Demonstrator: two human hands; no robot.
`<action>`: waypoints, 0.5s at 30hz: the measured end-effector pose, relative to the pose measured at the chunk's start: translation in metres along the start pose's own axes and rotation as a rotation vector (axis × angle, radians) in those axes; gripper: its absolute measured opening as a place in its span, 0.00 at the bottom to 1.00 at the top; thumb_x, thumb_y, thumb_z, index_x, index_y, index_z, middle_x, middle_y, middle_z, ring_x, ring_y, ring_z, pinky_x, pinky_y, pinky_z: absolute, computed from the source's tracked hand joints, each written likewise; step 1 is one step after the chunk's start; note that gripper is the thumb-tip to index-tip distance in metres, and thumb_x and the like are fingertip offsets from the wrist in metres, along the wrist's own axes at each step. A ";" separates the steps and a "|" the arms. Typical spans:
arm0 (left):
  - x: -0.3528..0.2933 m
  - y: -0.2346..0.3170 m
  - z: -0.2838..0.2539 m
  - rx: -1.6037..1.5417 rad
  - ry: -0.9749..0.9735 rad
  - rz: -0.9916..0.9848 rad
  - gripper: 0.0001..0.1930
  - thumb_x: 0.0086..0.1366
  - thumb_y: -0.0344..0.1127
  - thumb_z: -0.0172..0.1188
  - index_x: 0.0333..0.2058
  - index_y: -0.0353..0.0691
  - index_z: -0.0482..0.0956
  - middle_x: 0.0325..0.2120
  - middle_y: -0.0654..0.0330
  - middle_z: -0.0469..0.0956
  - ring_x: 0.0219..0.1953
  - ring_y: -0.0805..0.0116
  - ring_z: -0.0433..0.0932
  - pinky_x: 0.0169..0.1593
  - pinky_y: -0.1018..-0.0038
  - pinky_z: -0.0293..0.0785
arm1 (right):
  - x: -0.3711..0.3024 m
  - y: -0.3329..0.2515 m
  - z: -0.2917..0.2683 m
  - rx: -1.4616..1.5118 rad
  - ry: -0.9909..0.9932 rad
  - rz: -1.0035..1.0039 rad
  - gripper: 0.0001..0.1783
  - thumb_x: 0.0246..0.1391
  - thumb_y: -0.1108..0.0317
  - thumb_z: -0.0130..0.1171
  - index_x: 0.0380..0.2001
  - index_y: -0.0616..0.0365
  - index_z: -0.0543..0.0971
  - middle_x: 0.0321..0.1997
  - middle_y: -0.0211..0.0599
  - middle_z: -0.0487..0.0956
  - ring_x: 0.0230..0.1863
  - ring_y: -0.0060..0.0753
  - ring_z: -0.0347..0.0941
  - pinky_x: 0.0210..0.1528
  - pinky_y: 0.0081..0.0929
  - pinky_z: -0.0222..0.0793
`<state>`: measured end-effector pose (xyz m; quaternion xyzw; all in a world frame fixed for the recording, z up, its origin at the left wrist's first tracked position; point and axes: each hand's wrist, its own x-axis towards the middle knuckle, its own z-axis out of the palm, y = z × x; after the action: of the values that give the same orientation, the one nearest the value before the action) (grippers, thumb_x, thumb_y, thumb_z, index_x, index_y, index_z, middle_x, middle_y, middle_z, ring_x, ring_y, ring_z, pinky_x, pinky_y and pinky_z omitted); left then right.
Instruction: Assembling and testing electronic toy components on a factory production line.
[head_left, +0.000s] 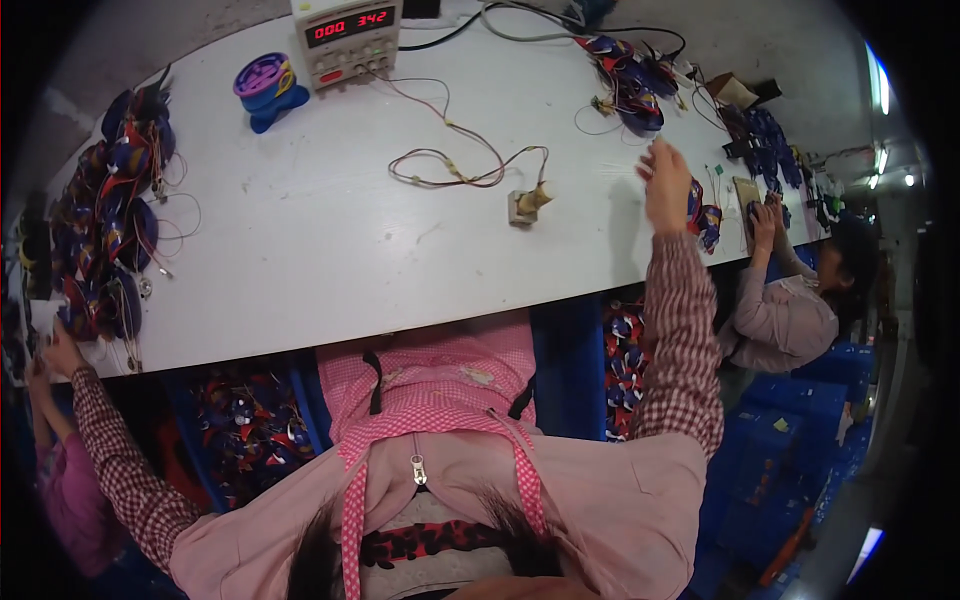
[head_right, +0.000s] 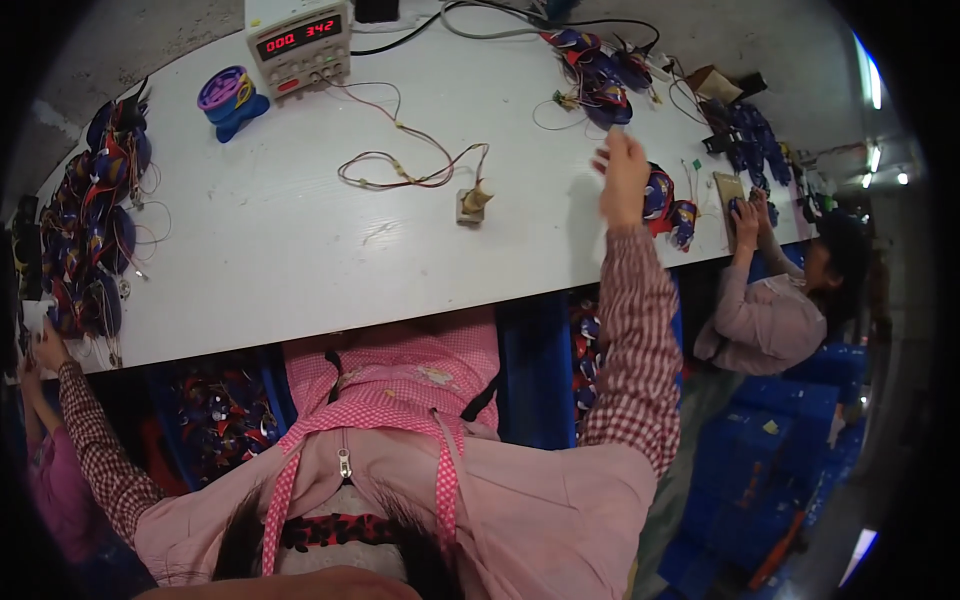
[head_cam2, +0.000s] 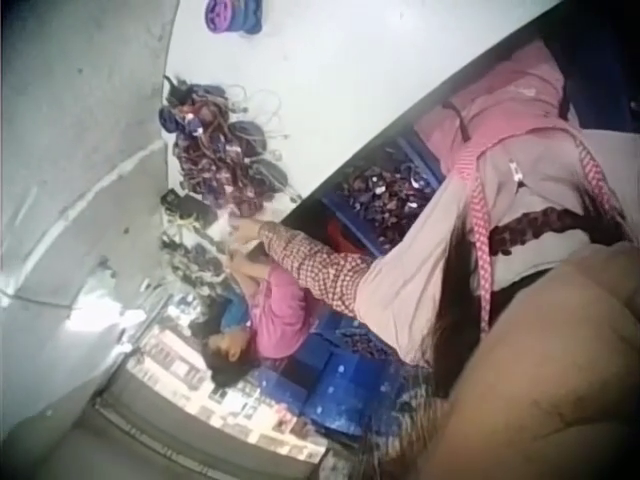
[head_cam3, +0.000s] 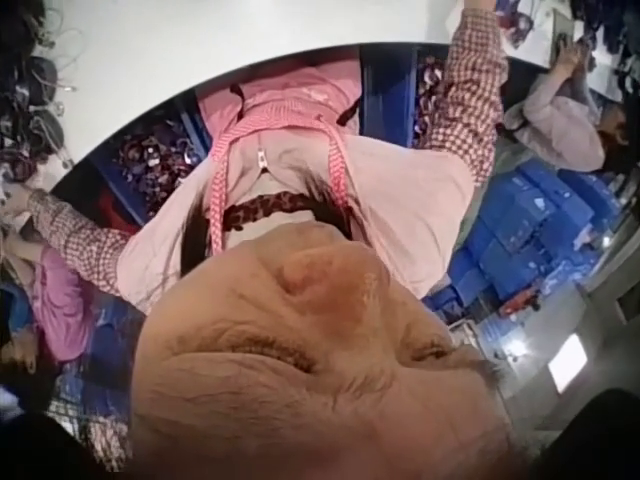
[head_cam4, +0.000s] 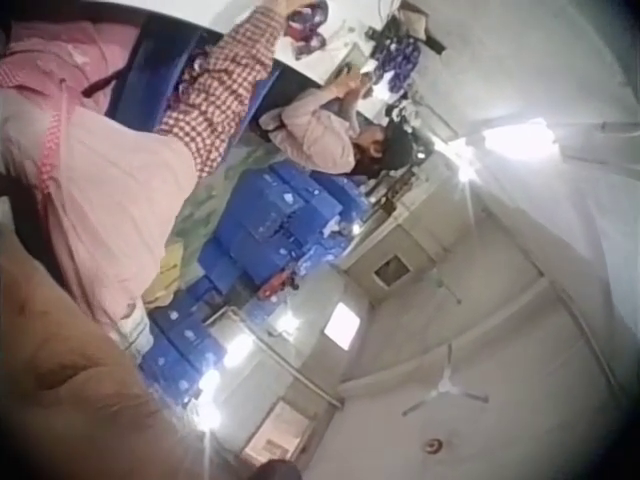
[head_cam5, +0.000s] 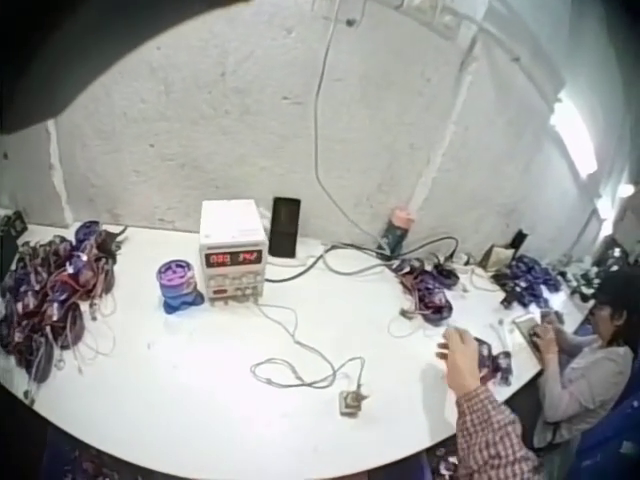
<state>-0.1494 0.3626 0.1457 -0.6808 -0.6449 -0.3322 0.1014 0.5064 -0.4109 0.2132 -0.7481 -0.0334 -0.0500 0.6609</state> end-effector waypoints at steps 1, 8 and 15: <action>0.001 -0.001 -0.004 -0.059 0.130 0.159 0.29 0.60 0.48 0.59 0.49 0.27 0.69 0.37 0.56 0.75 0.35 0.71 0.74 0.41 0.76 0.70 | 0.034 0.005 -0.006 -0.085 0.030 -0.007 0.24 0.56 0.58 0.55 0.47 0.67 0.70 0.36 0.35 0.73 0.37 0.24 0.69 0.38 0.24 0.69; -0.176 0.347 -0.157 -0.965 -0.775 0.439 0.13 0.64 0.35 0.54 0.45 0.36 0.70 0.32 0.67 0.70 0.30 0.80 0.68 0.33 0.83 0.67 | 0.258 0.118 -0.084 -1.187 0.214 -0.329 0.21 0.49 0.57 0.58 0.33 0.68 0.78 0.30 0.46 0.78 0.33 0.31 0.75 0.34 0.27 0.70; -0.298 0.549 -0.212 -1.026 -1.358 0.878 0.10 0.63 0.33 0.54 0.39 0.34 0.72 0.24 0.67 0.70 0.25 0.82 0.67 0.28 0.83 0.66 | 0.231 0.062 -0.052 -0.862 -0.226 0.276 0.16 0.49 0.61 0.56 0.25 0.66 0.79 0.24 0.42 0.78 0.20 0.31 0.75 0.19 0.26 0.69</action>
<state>0.3169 -0.0802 0.2921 -0.8707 -0.0293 -0.0410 -0.4893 0.7418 -0.4736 0.1860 -0.9527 0.0183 0.1110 0.2825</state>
